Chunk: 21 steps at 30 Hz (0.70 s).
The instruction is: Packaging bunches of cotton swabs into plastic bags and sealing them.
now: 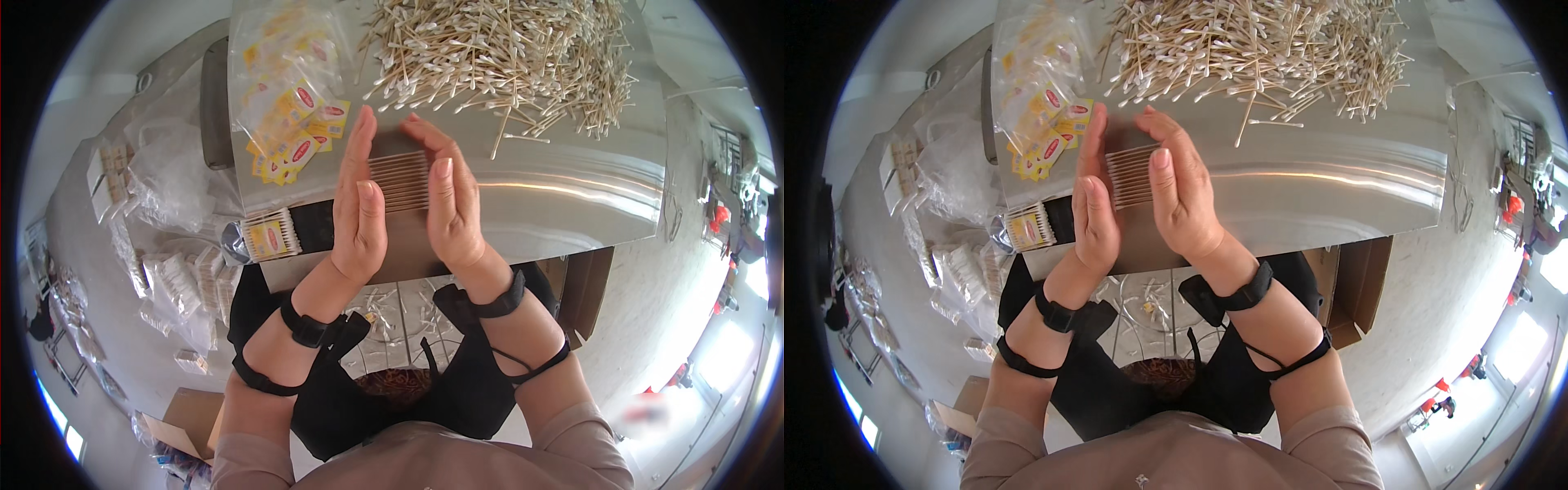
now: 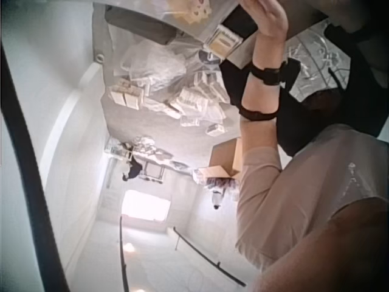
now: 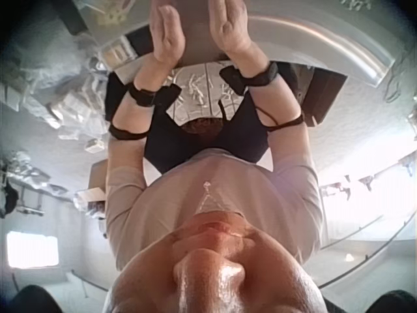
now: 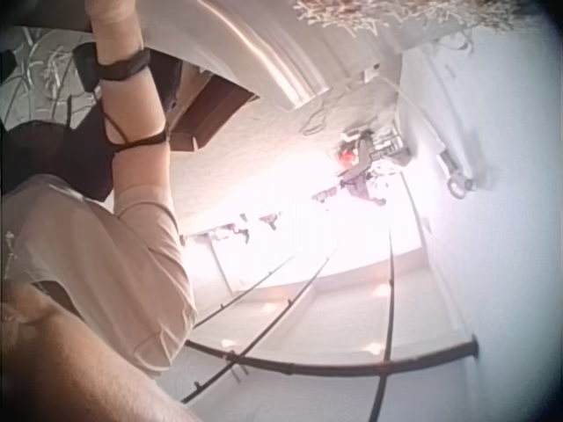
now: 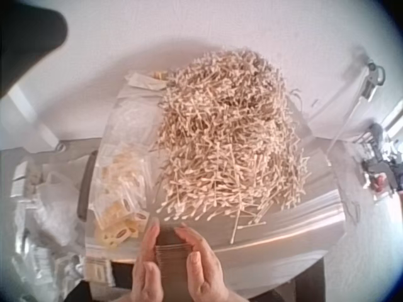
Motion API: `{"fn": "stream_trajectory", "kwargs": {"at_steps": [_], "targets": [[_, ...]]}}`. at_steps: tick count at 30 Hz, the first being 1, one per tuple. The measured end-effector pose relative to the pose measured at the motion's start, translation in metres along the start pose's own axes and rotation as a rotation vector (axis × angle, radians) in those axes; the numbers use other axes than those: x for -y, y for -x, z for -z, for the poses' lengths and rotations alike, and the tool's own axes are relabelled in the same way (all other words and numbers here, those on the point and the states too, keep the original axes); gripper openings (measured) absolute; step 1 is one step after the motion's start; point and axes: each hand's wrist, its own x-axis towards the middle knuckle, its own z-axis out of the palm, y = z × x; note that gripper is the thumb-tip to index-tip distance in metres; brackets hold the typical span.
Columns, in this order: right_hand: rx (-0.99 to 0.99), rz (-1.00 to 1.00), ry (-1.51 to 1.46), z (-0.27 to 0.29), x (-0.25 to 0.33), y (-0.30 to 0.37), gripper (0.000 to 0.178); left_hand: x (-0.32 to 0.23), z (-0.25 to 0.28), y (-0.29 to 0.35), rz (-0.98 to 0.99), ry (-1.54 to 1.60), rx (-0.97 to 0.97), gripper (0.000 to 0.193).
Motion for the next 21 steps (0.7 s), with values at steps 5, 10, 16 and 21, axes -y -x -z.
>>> {"fn": "stream_trajectory", "kwargs": {"at_steps": [5, 10, 16, 21], "targets": [[-0.004, 0.001, 0.020, -0.009, 0.000, -0.003, 0.048, 0.021, -0.001, 0.005, 0.048, 0.130, -0.126, 0.071], [0.034, -0.023, 0.029, -0.011, 0.003, -0.007, 0.053, 0.022, 0.007, 0.003, 0.096, 0.168, -0.155, 0.072], [-0.249, -0.152, -0.184, 0.004, 0.008, -0.004, 0.035, 0.019, 0.007, 0.001, -0.016, 0.146, -0.135, 0.070], [0.067, -0.061, 0.241, 0.036, 0.023, 0.000, 0.022, 0.020, 0.000, -0.003, -0.009, 0.246, -0.023, 0.070]]}}
